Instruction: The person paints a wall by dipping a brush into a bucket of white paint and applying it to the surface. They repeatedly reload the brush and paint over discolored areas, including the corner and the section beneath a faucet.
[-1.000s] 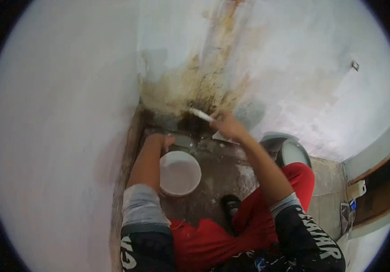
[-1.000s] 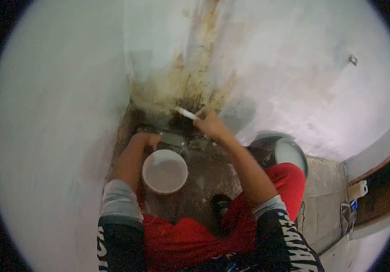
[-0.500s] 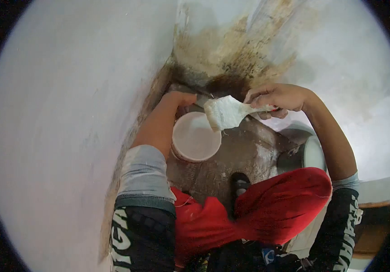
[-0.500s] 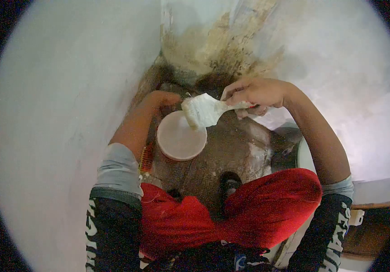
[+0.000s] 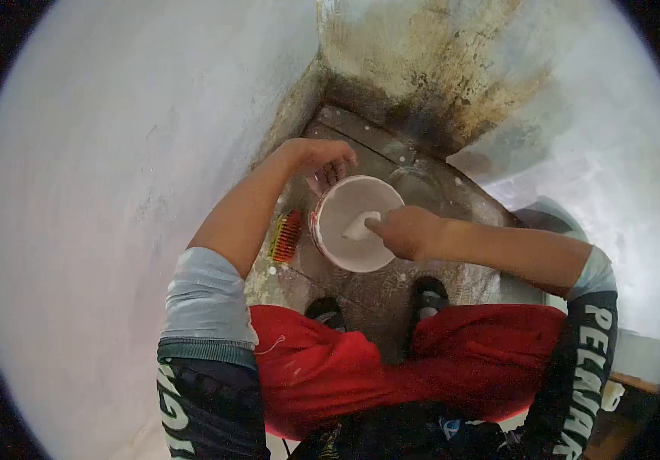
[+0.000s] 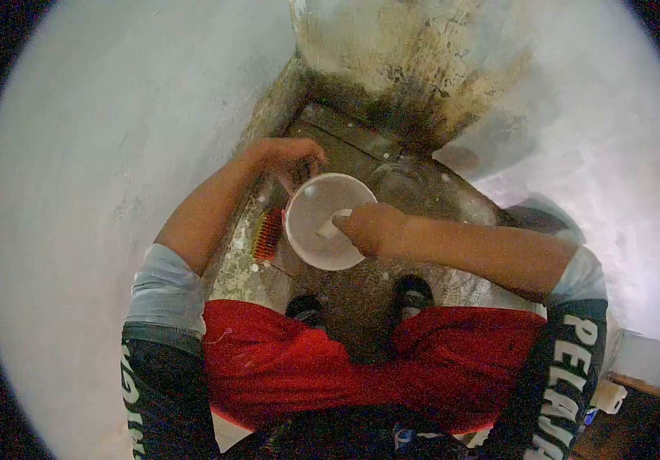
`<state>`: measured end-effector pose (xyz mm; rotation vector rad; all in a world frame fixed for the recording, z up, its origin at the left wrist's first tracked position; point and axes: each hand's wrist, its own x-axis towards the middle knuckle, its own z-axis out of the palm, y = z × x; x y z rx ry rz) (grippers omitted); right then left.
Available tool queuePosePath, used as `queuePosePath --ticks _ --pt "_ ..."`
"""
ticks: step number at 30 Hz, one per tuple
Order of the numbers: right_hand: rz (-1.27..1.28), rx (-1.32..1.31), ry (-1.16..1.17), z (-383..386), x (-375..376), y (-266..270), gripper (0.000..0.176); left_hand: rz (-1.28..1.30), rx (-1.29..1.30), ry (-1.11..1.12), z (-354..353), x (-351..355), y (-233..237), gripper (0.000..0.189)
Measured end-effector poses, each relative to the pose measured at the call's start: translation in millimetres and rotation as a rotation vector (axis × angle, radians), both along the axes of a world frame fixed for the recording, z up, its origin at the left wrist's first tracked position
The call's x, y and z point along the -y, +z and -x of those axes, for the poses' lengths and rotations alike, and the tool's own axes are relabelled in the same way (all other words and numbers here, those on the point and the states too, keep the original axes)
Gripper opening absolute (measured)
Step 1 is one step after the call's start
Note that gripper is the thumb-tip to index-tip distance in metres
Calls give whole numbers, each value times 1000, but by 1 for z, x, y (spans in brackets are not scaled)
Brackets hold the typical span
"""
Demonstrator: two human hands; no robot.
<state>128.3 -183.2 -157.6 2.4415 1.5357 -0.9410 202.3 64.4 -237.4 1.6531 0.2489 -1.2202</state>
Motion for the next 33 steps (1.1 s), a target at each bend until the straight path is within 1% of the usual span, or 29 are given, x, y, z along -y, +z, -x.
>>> queuePosePath --ticks 1,2,3,4,5,6,8,9,11,12,14,15,17,18,20,21,23,24,26,27,28,29,30,31,33 --pt "-15 -17 25 1 0 -10 38 60 25 -32 2 0 1 39" --pt "-32 -30 49 1 1 -20 39 45 18 -38 2 -1 3 39" --pt "-47 -37 43 2 -1 -27 39 65 -13 -94 12 5 31 38" --pt "-71 -41 -9 5 -2 -34 43 88 -49 -151 18 10 45 36" --pt "-92 -47 -63 8 -2 -39 47 77 -65 -160 18 11 41 36" --pt "-101 -61 -74 11 -4 -42 47 55 -57 -152 18 14 37 36" --pt "-142 -76 -232 13 -10 -47 57 24 -57 -155 17 19 31 37" --pt "-154 -85 -244 12 -12 -50 57 25 -64 -135 19 22 34 34" --pt "-167 -32 -247 11 -19 -55 64 10 -80 -122 19 27 40 33" --pt "-179 -42 -256 11 -24 -62 64 31 -66 -134 19 29 39 32" --pt "6 -49 -178 11 -32 -72 69 50 -53 -155 17 33 38 32" --pt "2 -51 -187 12 -31 -77 69 50 -72 -167 16 36 39 32" --pt "-71 -65 -131 18 -29 -85 74 51 -94 -185 15 40 42 32" --pt "-71 -67 -136 20 -27 -82 74 36 -68 -163 17 41 45 32" --pt "-106 -18 -26 25 -22 -77 70 21 -40 -145 18 40 47 33" --pt "-106 -16 -29 27 -22 -82 70 23 -38 -142 17 39 45 33" --pt "-14 -30 27 30 -21 -92 64 25 -34 -138 17 36 41 34" --pt "-16 -28 25 30 -18 -90 64 36 -38 -120 17 35 40 33" --pt "-251 -72 103 25 -12 -85 38 44 -42 -107 15 34 36 33" --pt "-254 -70 99 21 -10 -92 38 60 42 -162 12 31 24 32" --pt "-261 -79 106 19 -9 -102 40 78 123 -216 13 32 23 32" --pt "-268 -92 115 18 -9 -113 41 75 119 -216 14 31 23 32" --pt "-271 -94 114 19 -11 -109 41 36 111 -182 17 35 32 30" --pt "-259 -64 83 19 -11 -106 46 -2 105 -149 19 38 40 28" --pt "-230 -2 17 18 -8 -94 57 -3 95 -178 18 40 43 27"
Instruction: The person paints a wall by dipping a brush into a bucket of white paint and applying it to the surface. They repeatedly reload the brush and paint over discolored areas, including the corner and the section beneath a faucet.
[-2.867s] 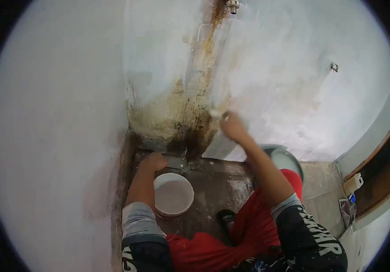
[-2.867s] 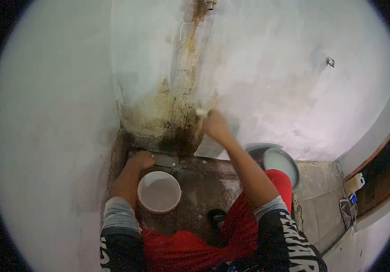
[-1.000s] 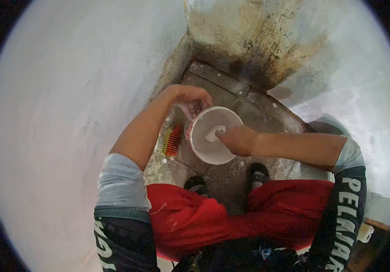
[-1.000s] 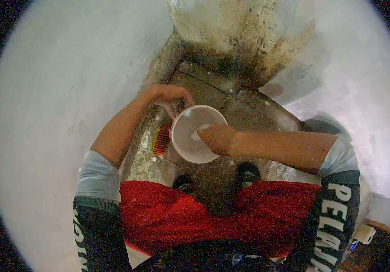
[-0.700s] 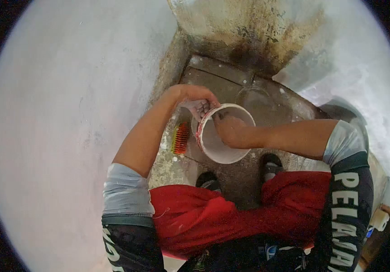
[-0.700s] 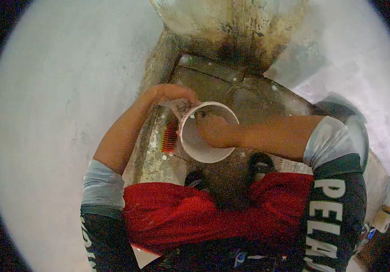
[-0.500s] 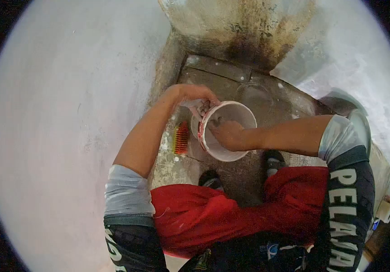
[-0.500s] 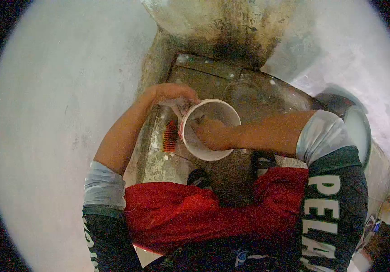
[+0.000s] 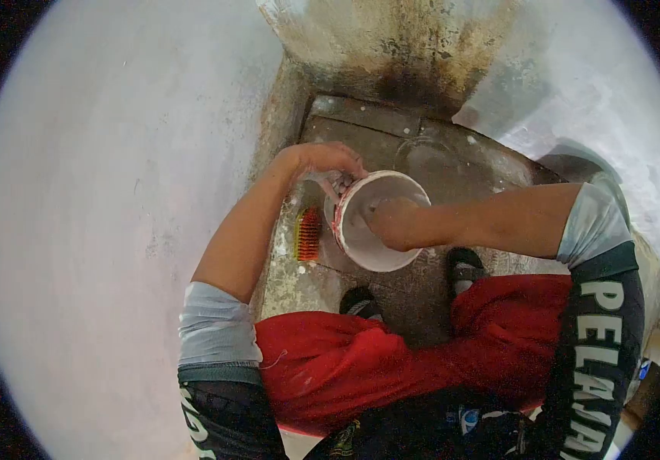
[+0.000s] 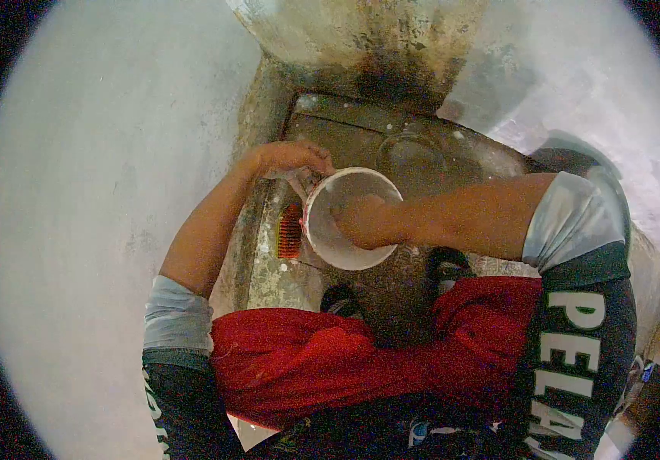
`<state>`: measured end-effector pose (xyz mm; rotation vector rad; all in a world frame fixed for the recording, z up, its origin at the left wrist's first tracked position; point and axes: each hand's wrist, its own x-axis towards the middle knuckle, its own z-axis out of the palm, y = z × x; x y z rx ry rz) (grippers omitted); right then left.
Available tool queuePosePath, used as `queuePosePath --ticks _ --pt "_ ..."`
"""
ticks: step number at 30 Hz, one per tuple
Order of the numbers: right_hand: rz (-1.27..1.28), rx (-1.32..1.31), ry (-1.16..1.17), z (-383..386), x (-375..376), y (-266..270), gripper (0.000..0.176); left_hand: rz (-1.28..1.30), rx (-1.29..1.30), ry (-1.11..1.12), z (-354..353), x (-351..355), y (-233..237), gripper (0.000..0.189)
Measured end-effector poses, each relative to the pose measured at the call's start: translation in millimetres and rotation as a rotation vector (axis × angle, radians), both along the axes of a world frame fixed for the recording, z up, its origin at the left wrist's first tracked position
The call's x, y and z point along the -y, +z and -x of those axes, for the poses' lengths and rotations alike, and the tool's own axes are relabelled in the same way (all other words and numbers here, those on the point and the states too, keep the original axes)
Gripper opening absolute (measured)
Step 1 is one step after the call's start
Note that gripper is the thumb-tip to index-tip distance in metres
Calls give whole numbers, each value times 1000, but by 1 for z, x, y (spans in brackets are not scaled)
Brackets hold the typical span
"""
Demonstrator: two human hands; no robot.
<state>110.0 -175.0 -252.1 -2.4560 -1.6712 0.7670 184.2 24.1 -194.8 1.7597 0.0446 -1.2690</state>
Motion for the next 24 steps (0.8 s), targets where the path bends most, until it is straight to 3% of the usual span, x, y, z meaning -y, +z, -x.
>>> queuePosePath --ticks 3,5,8,12,14,15,17,21,24 --pt "29 56 -82 -5 1 23 69 12 -28 -25 -4 3 -1 25" --pt "235 -11 25 -13 -5 40 62 23 -49 -20 -6 6 -2 25" --pt "218 -135 -71 -15 -1 84 46 0 30 -90 -6 10 -1 25" --pt "306 -30 40 -28 -4 72 36 0 11 -17 -4 9 2 28" --pt "401 -620 -258 -39 15 94 33 27 0 10 -1 5 4 29" --pt "405 -613 -256 -43 25 90 33 9 31 6 -1 4 9 28" --pt "376 -995 -595 -49 51 74 30 -1 63 6 1 0 12 27" --pt "200 -1097 -535 -55 87 67 28 -89 5 49 -8 -18 11 27" --pt "89 -1204 -526 -56 99 65 29 -190 17 61 -15 -44 -30 34"
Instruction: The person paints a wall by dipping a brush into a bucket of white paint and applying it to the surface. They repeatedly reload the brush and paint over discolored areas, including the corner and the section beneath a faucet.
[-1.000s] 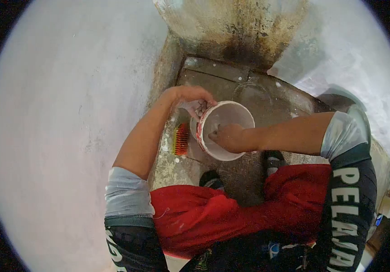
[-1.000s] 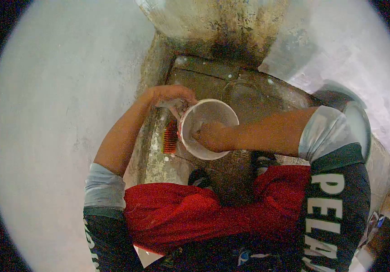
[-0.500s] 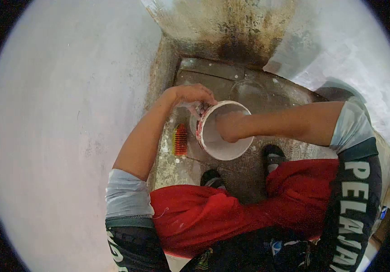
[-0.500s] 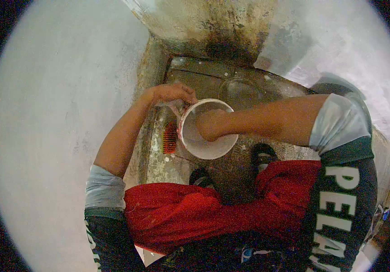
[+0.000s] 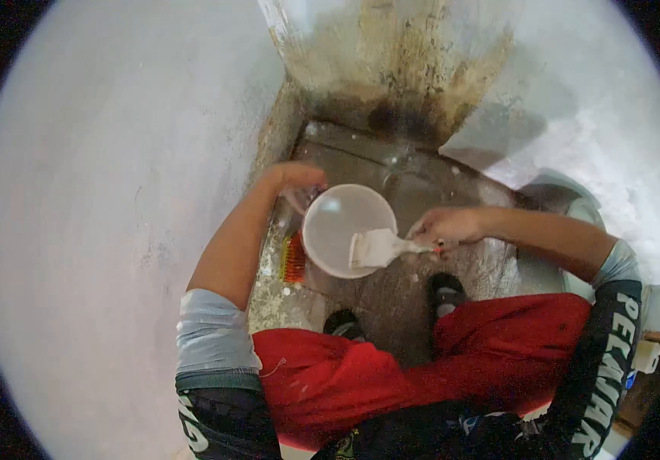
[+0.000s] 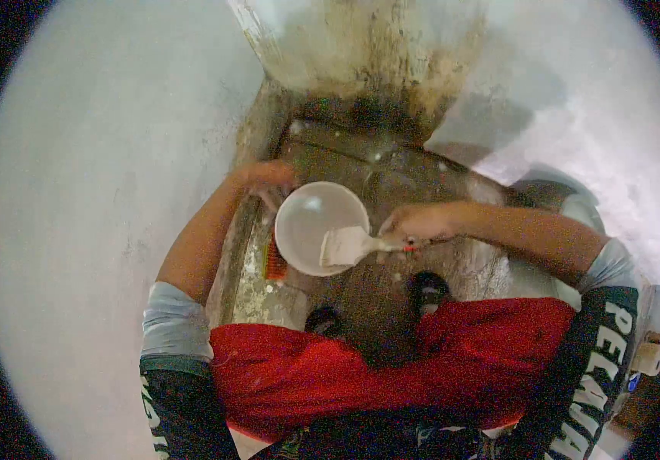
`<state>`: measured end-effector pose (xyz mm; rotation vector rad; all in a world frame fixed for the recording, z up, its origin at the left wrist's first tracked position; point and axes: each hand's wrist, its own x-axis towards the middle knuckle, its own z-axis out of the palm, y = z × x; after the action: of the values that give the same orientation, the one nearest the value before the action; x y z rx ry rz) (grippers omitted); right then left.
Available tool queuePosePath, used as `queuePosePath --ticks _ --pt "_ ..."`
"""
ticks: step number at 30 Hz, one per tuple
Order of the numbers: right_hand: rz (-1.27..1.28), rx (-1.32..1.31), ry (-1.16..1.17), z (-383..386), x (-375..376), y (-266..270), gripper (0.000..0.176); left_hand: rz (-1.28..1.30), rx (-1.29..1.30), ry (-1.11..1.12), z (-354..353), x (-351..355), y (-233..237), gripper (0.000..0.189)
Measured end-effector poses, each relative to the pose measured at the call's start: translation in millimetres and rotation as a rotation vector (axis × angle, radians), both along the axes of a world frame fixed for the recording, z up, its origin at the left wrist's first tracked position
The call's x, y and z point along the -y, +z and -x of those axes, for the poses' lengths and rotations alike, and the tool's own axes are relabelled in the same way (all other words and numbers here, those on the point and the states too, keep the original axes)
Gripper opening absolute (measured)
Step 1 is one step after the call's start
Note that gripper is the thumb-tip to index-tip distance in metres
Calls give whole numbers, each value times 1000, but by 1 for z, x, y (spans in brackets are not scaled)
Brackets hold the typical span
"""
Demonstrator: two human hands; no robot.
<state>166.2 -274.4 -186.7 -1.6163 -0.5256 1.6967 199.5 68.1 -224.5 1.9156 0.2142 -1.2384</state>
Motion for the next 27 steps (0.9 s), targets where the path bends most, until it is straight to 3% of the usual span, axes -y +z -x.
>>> queuePosePath --ticks 4,6,8,11,13,15,17,19,21,22,24,25,27 --pt "-88 65 -4 0 15 -3 33 64 141 -107 -10 -33 -18 46" --pt "-75 59 -4 1 20 -1 35 -112 15 -52 -14 -30 -26 46" --pt "-131 -10 -64 -1 20 6 34 -95 -22 -33 -25 -30 -47 45" --pt "-137 -96 -94 -9 21 15 31 -139 -6 -47 -27 -27 -32 43" --pt "-141 -123 -111 -12 21 19 30 -193 45 -73 -15 -22 6 41" --pt "-171 -168 -171 -20 23 21 31 -454 345 -178 -3 -15 51 37" --pt "-199 -189 -217 -28 24 25 32 -593 489 -471 -22 -52 40 43" --pt "-237 -220 -253 -30 19 33 33 -602 704 -214 36 -15 151 34" --pt "-330 -255 -473 -25 8 45 27 -514 981 114 103 19 210 30" --pt "-334 -267 -460 -28 6 43 27 -393 1158 286 138 40 214 19" --pt "-373 -294 -555 -29 -3 35 30 32 1104 492 215 71 209 5" --pt "-398 -299 -555 -27 -13 36 30 256 1018 564 253 78 162 12" --pt "-380 -317 -691 -26 -28 44 27 -58 706 -7 248 88 194 28"
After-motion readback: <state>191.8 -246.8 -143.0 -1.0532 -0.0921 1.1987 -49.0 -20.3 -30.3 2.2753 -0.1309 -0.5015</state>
